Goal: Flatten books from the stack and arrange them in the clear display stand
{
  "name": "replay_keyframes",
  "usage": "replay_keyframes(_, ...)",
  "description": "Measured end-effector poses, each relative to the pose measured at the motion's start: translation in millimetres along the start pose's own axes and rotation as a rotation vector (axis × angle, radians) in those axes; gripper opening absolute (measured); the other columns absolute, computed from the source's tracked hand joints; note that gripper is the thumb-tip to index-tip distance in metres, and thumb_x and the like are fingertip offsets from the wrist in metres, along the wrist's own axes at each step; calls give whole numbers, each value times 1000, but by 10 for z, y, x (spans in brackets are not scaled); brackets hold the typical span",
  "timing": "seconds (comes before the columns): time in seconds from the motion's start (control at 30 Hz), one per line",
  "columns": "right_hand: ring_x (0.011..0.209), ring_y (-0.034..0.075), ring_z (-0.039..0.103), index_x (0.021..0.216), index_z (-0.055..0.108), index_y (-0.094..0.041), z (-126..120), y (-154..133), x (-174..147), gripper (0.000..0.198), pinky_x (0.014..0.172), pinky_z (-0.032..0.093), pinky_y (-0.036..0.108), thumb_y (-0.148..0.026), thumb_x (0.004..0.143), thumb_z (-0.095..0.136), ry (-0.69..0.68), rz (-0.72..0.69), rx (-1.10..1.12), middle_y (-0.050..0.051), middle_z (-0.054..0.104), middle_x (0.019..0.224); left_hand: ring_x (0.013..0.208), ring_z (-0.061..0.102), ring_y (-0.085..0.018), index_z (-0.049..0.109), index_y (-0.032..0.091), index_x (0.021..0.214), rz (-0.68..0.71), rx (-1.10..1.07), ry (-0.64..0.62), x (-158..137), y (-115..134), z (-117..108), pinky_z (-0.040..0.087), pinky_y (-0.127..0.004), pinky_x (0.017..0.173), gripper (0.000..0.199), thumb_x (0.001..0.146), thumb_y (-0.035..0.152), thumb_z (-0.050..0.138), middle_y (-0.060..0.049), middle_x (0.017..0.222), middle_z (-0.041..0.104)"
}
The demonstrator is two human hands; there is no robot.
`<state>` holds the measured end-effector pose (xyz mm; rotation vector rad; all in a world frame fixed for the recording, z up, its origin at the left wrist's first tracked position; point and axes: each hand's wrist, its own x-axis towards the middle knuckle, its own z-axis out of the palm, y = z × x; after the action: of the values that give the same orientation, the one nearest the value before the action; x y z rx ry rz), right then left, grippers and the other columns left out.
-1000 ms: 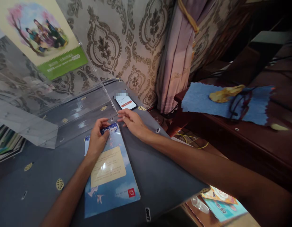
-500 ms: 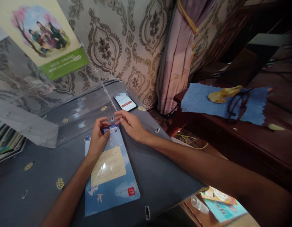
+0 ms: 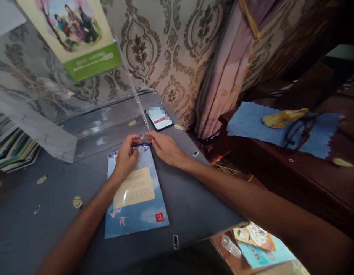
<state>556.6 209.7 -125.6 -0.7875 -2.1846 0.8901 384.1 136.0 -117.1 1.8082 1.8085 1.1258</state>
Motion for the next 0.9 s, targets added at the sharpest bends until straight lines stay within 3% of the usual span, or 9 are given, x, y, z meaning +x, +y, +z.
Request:
replay_keyframes(0.2,105,23,70,118,59,-17,25,43,12,35,94,53,41,-7,92,39,14,-47,25,11,74,111,112,62,-25,65,20,108,212,292,-65,-101,90,-26,47,-46,101,34,87,5,42,-8,111,72)
replay_keyframes(0.33,105,22,70,118,59,-18,45,53,4,35,95,53,39,-8,92,38,25,-60,38,9,75,110,123,58,-28,64,18,120,310,421,-180,-263,155,-44,42,-49,107,31,98,18,43,-12,129,67)
replay_keyframes(0.6,106,21,70,116,60,-19,62,79,0,36,93,53,36,-7,91,38,36,-80,36,10,74,110,142,45,-27,59,18,133,391,467,-288,-611,265,-70,34,-52,117,36,104,25,39,-11,144,59)
replay_keyframes(0.9,99,21,73,110,63,-19,60,22,-33,32,87,56,35,-8,89,41,68,-135,0,7,77,101,147,39,-27,55,18,138,398,487,-312,-602,259,-74,34,-55,117,38,105,27,36,-13,151,53)
